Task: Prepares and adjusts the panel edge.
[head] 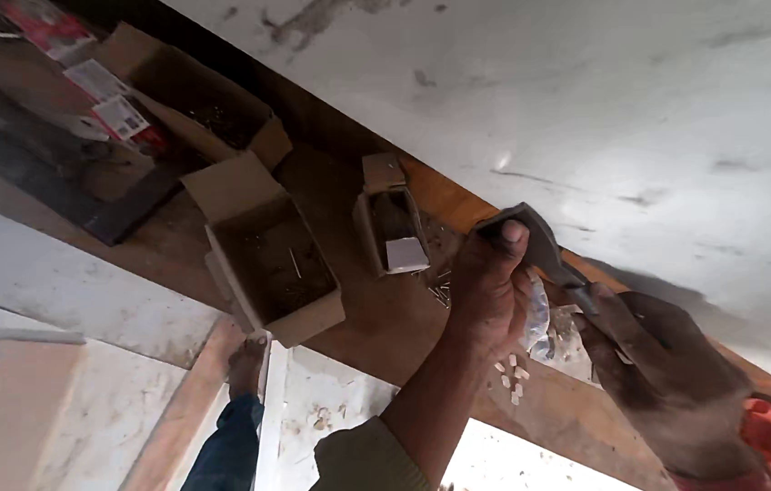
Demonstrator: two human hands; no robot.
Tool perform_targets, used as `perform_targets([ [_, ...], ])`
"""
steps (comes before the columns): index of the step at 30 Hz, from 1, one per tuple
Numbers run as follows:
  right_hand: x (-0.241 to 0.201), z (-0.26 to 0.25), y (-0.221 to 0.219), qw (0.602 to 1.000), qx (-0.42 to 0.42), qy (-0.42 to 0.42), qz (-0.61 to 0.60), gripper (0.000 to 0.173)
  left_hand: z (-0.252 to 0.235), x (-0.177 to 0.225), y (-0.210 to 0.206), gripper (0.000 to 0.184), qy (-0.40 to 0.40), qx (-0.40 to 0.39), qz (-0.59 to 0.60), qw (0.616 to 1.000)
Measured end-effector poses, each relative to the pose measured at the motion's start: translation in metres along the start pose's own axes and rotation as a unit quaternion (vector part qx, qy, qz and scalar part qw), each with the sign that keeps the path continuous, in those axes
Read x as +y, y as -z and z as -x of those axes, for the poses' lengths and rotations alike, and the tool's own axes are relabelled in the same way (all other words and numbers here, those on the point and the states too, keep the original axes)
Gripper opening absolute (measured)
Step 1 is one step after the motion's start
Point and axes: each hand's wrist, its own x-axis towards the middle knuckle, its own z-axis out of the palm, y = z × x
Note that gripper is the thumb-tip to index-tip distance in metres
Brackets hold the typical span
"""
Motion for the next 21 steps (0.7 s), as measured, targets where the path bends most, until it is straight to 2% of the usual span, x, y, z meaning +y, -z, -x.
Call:
perform_targets([
  [12, -0.029, -0.015, -0.009, 1.0, 0.006, -0.017, -0.007, 0.035, -0.005, 0.03, 0.003, 0.018, -0.006, -0.012, 0.003, 1.0],
  [16, -0.025, -0.009, -0.004, 0.999, 0.023, 0.008, -0.022, 0.032, -0.006, 0.04, 0.013, 0.014, 0.004, -0.049, 0.002, 0.999],
  [21, -0.017, 0.014, 0.013, 0.999, -0.009, 0.025, -0.044, 0.035, 0.002, 0.078, 0.038, 0.018, 0.034, -0.139, -0.142, 0.979],
])
